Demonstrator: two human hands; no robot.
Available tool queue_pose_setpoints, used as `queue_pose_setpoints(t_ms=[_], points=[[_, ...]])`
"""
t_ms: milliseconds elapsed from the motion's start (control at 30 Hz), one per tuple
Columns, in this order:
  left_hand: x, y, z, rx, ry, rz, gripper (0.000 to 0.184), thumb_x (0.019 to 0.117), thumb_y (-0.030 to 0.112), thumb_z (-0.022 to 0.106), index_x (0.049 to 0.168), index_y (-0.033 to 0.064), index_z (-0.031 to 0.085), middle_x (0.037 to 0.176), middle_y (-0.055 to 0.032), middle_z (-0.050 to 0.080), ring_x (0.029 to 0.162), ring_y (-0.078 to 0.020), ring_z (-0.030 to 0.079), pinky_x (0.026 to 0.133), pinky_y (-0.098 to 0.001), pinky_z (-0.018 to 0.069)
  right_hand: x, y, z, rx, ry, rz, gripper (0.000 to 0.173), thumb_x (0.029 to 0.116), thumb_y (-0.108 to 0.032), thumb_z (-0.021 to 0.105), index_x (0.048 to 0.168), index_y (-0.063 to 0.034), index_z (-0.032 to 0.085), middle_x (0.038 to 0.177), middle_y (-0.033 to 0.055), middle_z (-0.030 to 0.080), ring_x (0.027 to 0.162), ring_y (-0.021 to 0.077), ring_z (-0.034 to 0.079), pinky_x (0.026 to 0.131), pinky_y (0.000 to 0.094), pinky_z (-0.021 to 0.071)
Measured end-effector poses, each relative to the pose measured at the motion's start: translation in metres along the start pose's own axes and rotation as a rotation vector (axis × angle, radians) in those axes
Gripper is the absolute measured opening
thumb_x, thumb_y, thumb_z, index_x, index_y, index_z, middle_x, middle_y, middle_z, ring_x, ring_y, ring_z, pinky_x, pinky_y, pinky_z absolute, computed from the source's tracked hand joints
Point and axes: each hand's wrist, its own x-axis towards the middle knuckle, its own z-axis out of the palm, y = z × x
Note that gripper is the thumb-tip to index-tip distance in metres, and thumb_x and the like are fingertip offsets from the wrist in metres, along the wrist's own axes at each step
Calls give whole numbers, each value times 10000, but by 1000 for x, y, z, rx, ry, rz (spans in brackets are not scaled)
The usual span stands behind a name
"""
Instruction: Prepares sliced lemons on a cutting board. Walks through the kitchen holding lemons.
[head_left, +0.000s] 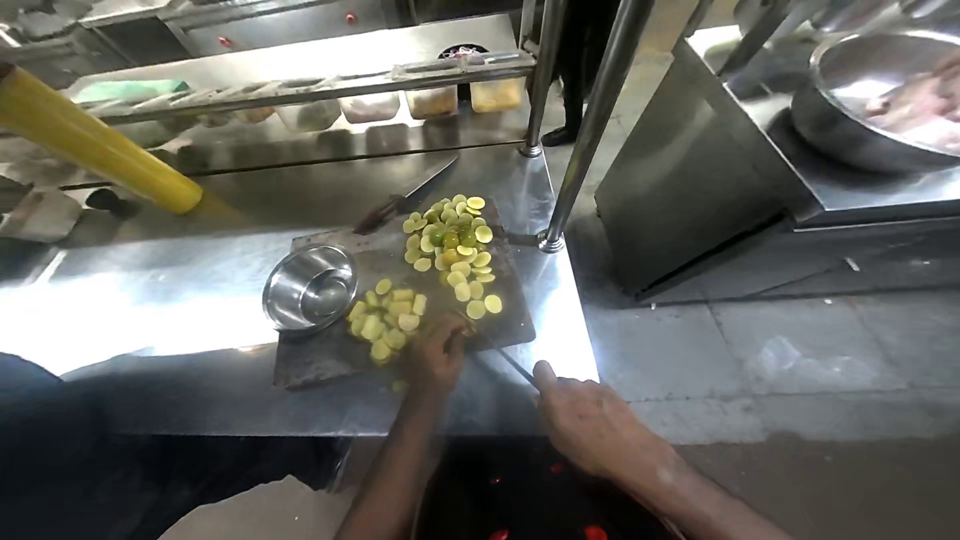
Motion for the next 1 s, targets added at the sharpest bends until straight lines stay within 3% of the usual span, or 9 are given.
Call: queue_pose_setpoints(t_ms=[167,367,433,533,667,767,900,1000], points=[[-2,-1,1,49,31,56,124,923,88,654,989,39,746,1054,-80,730,963,-131,712,867,-304,608,36,-28,-25,90,-65,-21,342,1085,-254,416,1371,-66,423,1056,208,674,994,414,700,823,580,562],[-4,-2,2,81,65,84,150,920,97,655,1015,34,751,1091,-115,736,1019,-185,722,910,-353,603,76,-55,-38,80,39,-44,375,986,-224,599,1305,-101,443,1004,145,677,932,354,712,763,548,578],[-6,1,2,81,52,72,151,941,127,644,1006,48,756,1086,-94,737,1017,-157,717,909,-334,601,63,-42,-31,72,-38,-27,415,989,-216,597,1350,-107,423,1018,153,674,937,365,707,774,558,577],[-6,1,0,45,40,46,131,958,131,649,1002,71,757,1078,-55,739,988,-119,714,870,-311,615,17,-5,-5,65,-186,35,372,1054,-264,474,1373,-80,420,1022,199,670,959,417,699,793,593,564],[-2,5,-1,-11,40,-29,113,959,135,662,1014,90,750,1072,-24,726,920,-87,702,811,-279,619,-30,29,27,62,-234,163,393,1078,-330,437,1374,-71,435,1033,254,690,982,473,702,797,629,554],[11,21,-25,41,-16,-159,141,966,105,646,1079,73,725,1053,-49,716,845,-123,708,750,-324,632,-39,37,33,105,-234,162,403,1085,-346,445,1378,-70,449,1064,269,690,1013,484,695,821,639,548],[49,42,-64,449,-248,-412,170,985,173,667,1122,83,713,1096,-116,691,927,-263,692,830,-485,588,-43,60,50,255,-124,22,400,1052,-399,506,1306,-90,494,928,221,679,912,449,698,767,615,550],[65,49,-59,628,-405,-392,270,999,244,627,1231,135,710,1327,-124,629,1218,-333,606,1008,-549,508,-44,66,59,348,-22,5,388,1034,-421,503,1257,-103,509,851,174,662,844,404,697,730,589,551]])
